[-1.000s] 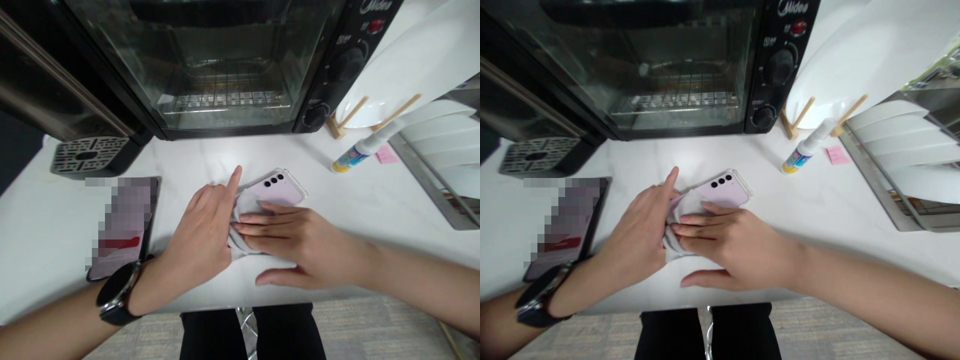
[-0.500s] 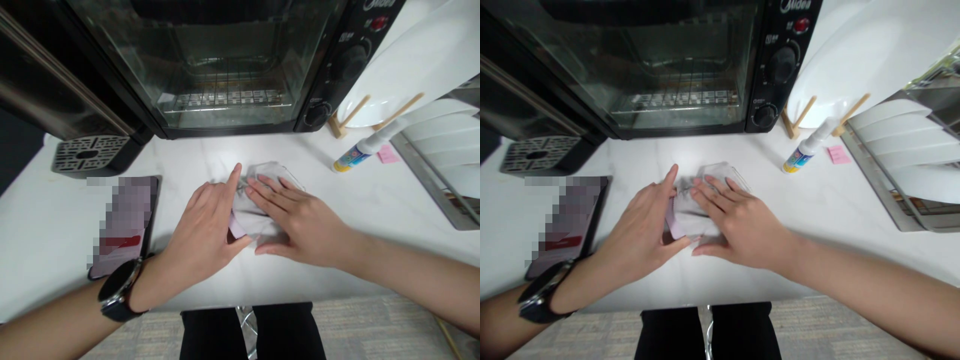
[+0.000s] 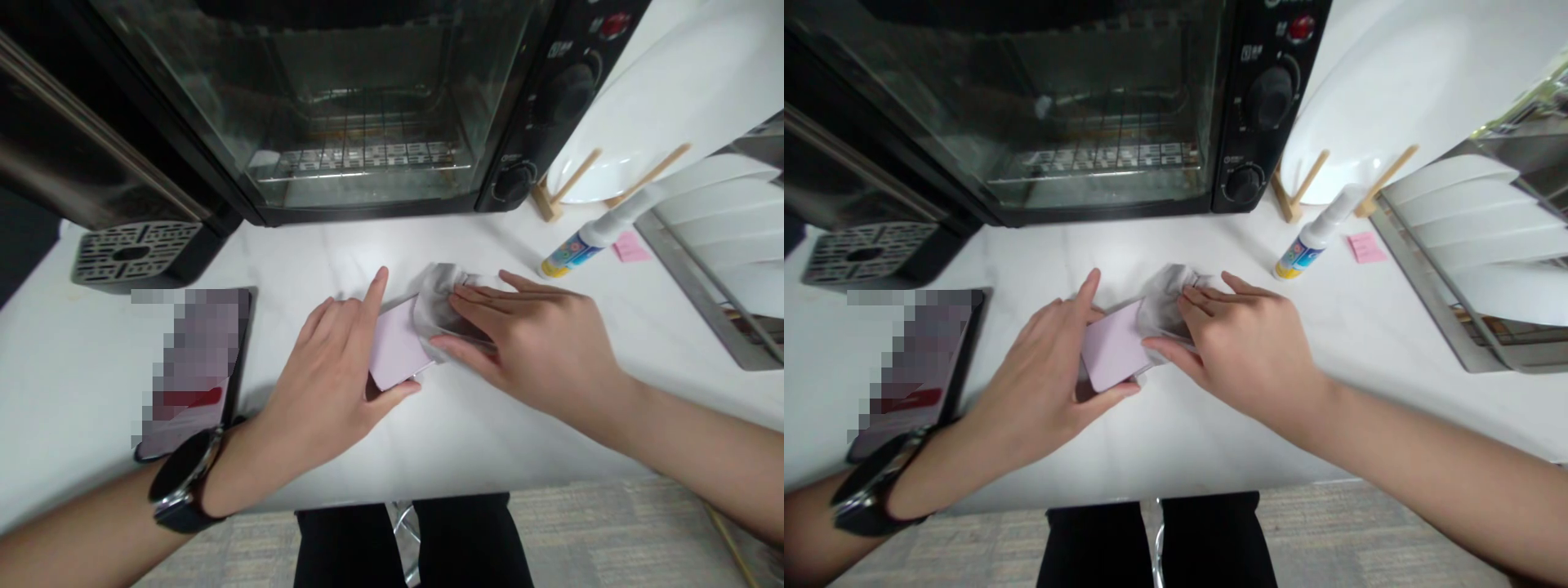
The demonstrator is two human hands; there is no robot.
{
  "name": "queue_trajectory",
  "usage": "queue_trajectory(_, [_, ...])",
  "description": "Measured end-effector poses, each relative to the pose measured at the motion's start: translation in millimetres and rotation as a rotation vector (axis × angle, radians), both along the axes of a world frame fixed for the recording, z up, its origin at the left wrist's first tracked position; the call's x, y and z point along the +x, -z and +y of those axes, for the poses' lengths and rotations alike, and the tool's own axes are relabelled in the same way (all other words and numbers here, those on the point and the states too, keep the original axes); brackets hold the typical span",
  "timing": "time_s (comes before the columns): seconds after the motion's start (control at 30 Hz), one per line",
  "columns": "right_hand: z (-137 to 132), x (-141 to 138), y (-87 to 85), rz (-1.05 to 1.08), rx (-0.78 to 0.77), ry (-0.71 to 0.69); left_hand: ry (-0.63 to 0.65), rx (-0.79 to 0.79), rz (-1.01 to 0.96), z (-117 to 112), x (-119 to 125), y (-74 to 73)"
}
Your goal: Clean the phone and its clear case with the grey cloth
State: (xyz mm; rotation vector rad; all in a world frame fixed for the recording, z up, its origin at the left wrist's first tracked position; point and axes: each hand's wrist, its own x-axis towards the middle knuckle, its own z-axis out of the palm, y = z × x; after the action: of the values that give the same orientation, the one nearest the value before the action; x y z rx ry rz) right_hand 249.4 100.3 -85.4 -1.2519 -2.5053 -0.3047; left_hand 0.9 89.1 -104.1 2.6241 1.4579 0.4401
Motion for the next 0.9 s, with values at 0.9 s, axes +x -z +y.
queue_trajectory(0.9, [4.6,-4.0,20.0,0.001,-0.14,-0.136,0.0,0.042,0.02,1.8,0.4,1.1])
